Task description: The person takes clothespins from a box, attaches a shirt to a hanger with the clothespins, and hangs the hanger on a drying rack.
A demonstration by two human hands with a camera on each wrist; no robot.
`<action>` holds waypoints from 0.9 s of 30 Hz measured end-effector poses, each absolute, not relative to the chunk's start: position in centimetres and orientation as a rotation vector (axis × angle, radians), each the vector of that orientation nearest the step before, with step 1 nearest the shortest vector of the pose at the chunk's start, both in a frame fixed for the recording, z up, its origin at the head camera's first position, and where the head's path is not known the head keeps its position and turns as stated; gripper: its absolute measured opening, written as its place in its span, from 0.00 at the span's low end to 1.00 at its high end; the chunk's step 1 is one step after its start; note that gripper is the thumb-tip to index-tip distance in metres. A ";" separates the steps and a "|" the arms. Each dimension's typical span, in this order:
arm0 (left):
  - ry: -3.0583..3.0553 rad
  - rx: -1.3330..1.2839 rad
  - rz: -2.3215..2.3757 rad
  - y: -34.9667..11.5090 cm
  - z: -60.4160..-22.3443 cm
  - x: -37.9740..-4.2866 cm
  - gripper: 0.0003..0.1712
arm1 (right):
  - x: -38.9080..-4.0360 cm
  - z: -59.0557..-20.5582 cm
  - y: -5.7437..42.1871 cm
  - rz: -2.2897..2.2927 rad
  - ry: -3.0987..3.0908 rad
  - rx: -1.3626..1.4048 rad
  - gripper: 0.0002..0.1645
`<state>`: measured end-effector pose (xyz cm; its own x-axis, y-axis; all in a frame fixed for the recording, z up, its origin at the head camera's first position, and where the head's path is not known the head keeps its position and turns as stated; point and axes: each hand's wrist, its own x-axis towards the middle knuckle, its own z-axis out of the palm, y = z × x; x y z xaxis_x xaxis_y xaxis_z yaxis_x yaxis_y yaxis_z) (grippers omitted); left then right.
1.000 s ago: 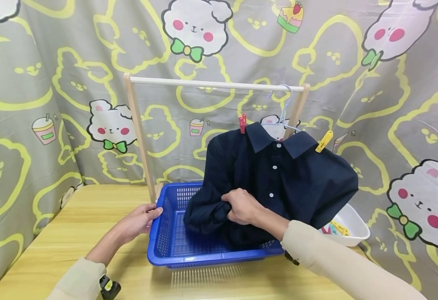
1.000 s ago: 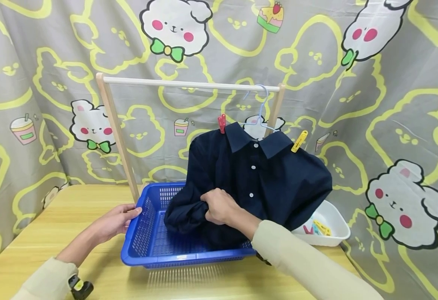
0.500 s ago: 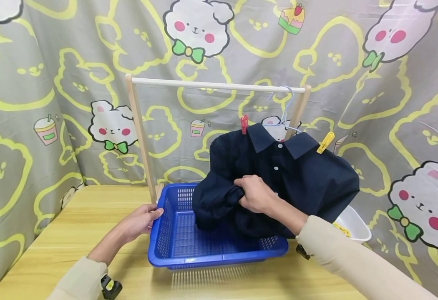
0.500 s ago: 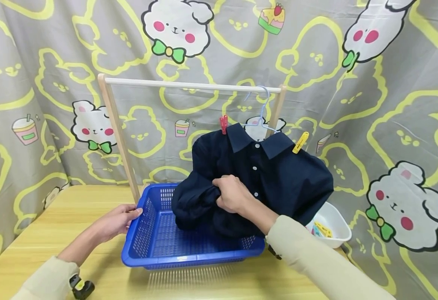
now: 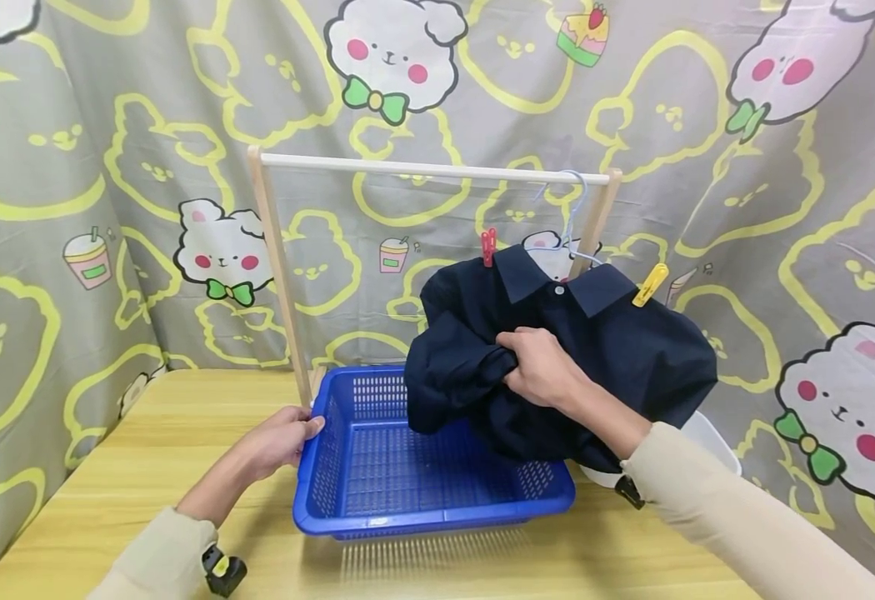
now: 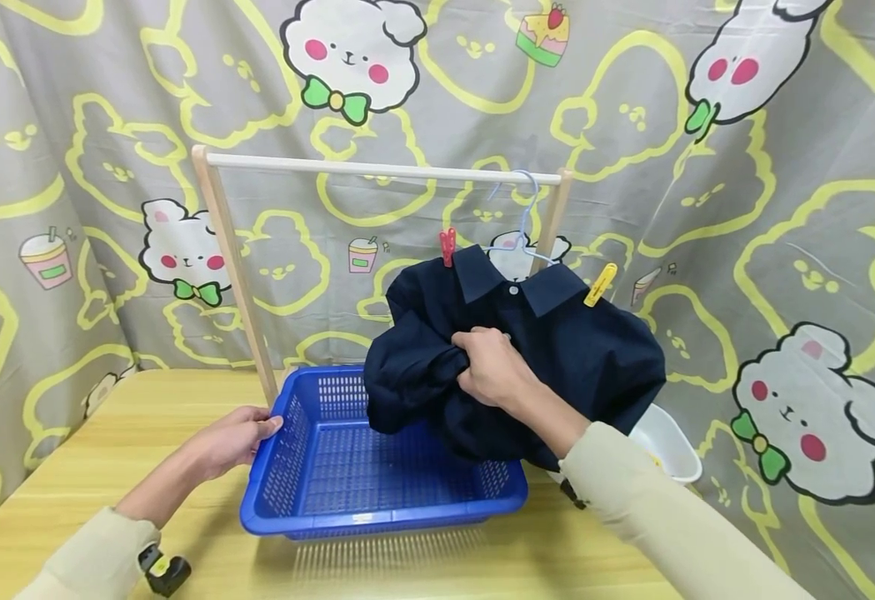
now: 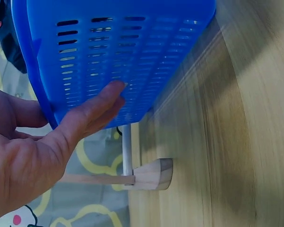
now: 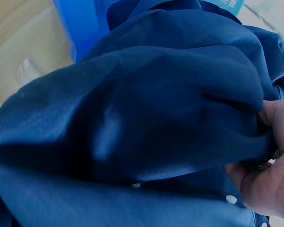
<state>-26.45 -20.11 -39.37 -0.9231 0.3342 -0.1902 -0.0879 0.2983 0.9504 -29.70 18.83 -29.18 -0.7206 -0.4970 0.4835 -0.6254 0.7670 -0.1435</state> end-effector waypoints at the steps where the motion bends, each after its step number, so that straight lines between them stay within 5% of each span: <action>1: 2.216 0.218 1.662 -20.1 -39.3 -26.4 0.23 | -29.8 -29.1 19.0 0.418 -2.540 0.840 0.10; 27: 2.283 0.162 1.606 -22.7 -37.1 -24.2 0.21 | -29.8 -27.7 22.4 0.404 -2.548 0.689 0.10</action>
<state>-24.24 -22.73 -37.12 -0.9342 0.2867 -0.2121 -0.1027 0.3531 0.9299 -29.79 22.35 -27.68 -0.7650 -0.3968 0.5072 -0.5341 0.8310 -0.1555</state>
